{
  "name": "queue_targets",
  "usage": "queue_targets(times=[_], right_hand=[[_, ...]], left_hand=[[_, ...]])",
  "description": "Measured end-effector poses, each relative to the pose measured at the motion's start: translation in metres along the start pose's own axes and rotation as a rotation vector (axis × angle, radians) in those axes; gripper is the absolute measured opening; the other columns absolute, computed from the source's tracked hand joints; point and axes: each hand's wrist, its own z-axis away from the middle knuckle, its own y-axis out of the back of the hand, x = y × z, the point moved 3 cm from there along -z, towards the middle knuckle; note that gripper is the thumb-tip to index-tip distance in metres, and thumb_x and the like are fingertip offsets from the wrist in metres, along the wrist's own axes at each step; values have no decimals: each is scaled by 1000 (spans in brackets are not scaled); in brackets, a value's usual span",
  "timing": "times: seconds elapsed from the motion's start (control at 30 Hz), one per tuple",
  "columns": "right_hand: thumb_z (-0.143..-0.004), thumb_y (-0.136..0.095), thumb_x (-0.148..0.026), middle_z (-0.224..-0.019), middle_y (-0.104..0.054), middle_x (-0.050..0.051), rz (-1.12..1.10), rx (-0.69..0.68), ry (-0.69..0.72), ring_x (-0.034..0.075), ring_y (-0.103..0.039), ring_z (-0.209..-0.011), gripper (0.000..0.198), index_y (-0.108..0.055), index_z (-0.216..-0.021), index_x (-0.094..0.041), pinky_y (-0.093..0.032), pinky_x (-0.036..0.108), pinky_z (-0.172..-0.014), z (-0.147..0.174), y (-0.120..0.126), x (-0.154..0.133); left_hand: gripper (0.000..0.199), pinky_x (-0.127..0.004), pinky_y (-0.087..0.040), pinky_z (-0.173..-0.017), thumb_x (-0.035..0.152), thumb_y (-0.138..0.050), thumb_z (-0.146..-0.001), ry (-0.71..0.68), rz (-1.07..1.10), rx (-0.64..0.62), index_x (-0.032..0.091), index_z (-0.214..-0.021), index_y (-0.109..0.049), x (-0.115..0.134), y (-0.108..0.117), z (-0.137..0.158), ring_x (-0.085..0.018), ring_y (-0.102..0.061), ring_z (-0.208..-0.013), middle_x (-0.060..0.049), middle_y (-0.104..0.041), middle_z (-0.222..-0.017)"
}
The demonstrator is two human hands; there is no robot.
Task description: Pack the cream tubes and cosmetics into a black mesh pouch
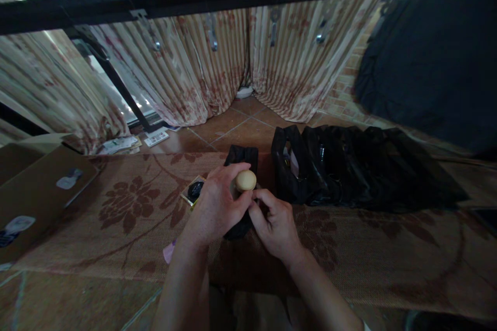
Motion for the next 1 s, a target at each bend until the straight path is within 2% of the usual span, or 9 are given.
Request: queue_targets(times=[1.0], right_hand=[[-90, -50, -22, -63, -57, -4, 9, -3, -10, 9, -51, -53, 11, -59, -85, -19, -40, 20, -54, 0, 0, -1]], left_hand=[[38, -41, -47, -97, 18, -62, -79, -16, -14, -2, 22, -117, -59, -1, -1, 1, -22, -60, -110, -4, -67, -117]])
